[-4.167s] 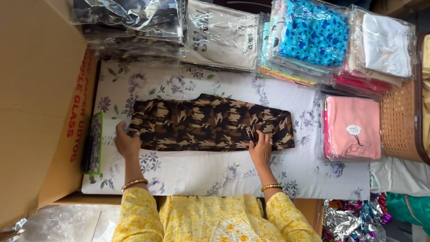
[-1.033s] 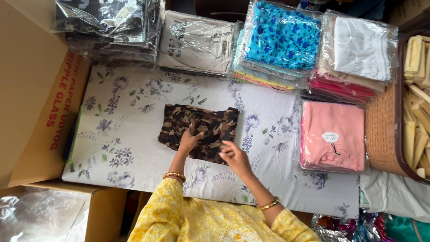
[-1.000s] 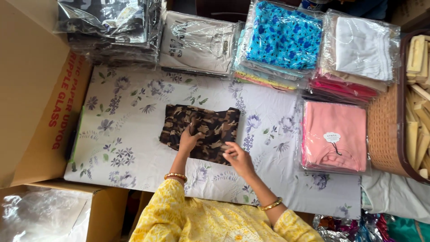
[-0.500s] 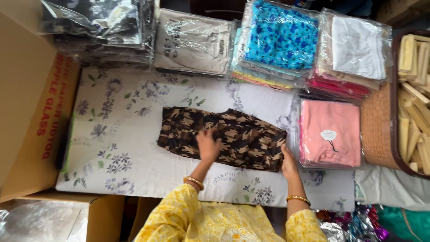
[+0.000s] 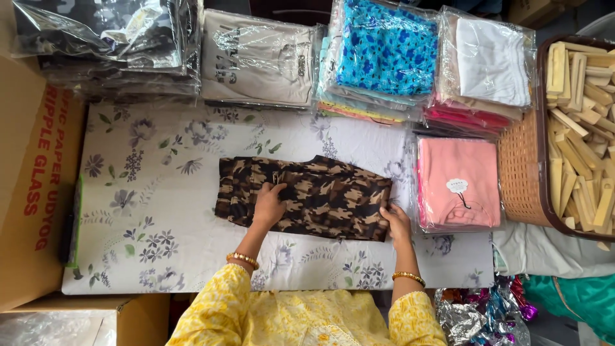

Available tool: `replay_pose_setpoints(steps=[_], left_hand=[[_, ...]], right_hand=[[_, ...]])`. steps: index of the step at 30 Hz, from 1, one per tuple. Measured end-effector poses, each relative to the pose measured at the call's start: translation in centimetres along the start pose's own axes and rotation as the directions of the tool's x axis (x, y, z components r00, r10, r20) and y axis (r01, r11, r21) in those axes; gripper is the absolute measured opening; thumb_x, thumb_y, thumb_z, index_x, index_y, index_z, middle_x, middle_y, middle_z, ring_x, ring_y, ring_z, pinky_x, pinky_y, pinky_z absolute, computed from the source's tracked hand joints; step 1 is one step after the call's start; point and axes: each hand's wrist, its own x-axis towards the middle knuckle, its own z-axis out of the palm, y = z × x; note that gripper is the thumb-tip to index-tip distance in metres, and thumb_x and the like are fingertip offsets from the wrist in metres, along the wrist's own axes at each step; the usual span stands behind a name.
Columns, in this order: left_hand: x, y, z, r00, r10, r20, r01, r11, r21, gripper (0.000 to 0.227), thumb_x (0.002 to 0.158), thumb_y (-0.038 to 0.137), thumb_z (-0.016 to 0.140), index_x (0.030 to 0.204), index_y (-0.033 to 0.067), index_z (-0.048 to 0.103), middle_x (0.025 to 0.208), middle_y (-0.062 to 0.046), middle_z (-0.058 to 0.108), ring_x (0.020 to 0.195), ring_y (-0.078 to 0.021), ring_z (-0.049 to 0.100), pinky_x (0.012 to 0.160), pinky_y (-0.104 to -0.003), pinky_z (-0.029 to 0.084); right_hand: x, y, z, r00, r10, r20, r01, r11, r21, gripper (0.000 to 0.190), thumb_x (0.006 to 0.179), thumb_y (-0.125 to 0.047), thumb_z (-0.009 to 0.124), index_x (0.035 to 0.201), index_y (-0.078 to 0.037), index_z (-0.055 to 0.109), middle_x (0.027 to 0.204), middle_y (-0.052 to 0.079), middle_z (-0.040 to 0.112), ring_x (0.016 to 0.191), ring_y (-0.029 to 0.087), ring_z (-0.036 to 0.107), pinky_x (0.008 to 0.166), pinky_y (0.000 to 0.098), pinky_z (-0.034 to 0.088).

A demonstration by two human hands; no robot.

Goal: Folding and packaging various clothing items like pants and shirts into plastic bags.

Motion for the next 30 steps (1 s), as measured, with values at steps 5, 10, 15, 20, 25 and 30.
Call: replay_pose_setpoints(steps=[5, 10, 15, 20, 25, 30], left_hand=[[-0.8, 0.0, -1.2, 0.995, 0.012, -0.103, -0.017, 0.999, -0.048, 0.042, 0.082, 0.019, 0.076, 0.123, 0.0137, 0.07, 0.115, -0.015, 0.061, 0.103, -0.0363, 0.059, 0.09, -0.043, 0.051], [-0.8, -1.8, -4.8, 0.947, -0.205, 0.248, 0.321, 0.658, -0.682, 0.048, 0.101, 0.042, 0.057, 0.142, 0.0167, 0.061, 0.127, -0.012, 0.065, 0.11, -0.0283, 0.064, 0.095, -0.037, 0.054], [-0.5, -2.7, -7.2, 0.886, -0.279, 0.37, 0.453, 0.354, -0.819, 0.065, 0.092, 0.036, 0.056, 0.153, 0.0154, 0.044, 0.147, -0.009, 0.055, 0.132, -0.0224, 0.054, 0.102, -0.038, 0.046], [0.2, -6.7, -6.7, 0.987, -0.105, 0.118, 0.158, 0.701, -0.695, 0.07, 0.085, 0.004, 0.066, 0.152, 0.0097, 0.047, 0.157, -0.01, 0.05, 0.142, -0.0205, 0.048, 0.114, -0.035, 0.04], [0.9, -8.5, -10.3, 0.986, -0.166, 0.002, 0.136, 0.8, -0.584, 0.068, 0.085, 0.0, 0.069, 0.15, 0.0114, 0.051, 0.15, -0.01, 0.054, 0.135, -0.0218, 0.054, 0.108, -0.034, 0.046], [0.7, -10.8, -10.1, 0.937, -0.347, 0.047, 0.346, 0.896, -0.279, 0.073, 0.075, 0.012, 0.082, 0.141, 0.0135, 0.052, 0.115, -0.016, 0.072, 0.107, -0.0312, 0.069, 0.09, -0.04, 0.053]], right_hand=[[5.9, 4.9, 2.9, 0.948, -0.319, 0.004, 0.319, 0.948, 0.009, 0.057, 0.08, -0.003, 0.078, 0.134, 0.0, 0.059, 0.103, 0.013, 0.074, 0.082, 0.018, 0.07, 0.072, 0.0314, 0.056], [-10.1, -4.6, 15.0, 0.77, -0.621, 0.144, 0.627, 0.779, 0.007, 0.058, 0.082, 0.0, 0.073, 0.137, -0.001, 0.055, 0.11, 0.011, 0.074, 0.085, 0.014, 0.073, 0.071, 0.0276, 0.06], [-17.6, -7.2, 20.2, 0.626, -0.52, 0.581, 0.624, 0.781, 0.028, 0.07, 0.088, -0.016, 0.074, 0.151, -0.015, 0.043, 0.115, 0.007, 0.069, 0.083, 0.011, 0.072, 0.067, 0.0285, 0.061], [-12.9, -3.6, 20.0, 0.606, -0.538, 0.586, 0.692, 0.72, -0.055, 0.068, 0.088, -0.015, 0.077, 0.149, -0.016, 0.048, 0.113, 0.006, 0.071, 0.086, 0.012, 0.071, 0.072, 0.0282, 0.06], [-11.4, -3.5, 19.6, 0.666, -0.521, 0.534, 0.672, 0.73, -0.126, 0.06, 0.087, -0.014, 0.076, 0.143, -0.016, 0.055, 0.11, 0.004, 0.074, 0.085, 0.013, 0.071, 0.072, 0.0294, 0.058], [-11.0, -3.2, 19.3, 0.732, -0.475, 0.49, 0.629, 0.747, -0.216, 0.056, 0.087, -0.016, 0.074, 0.141, -0.017, 0.058, 0.107, 0.003, 0.074, 0.083, 0.014, 0.07, 0.074, 0.0304, 0.057]])
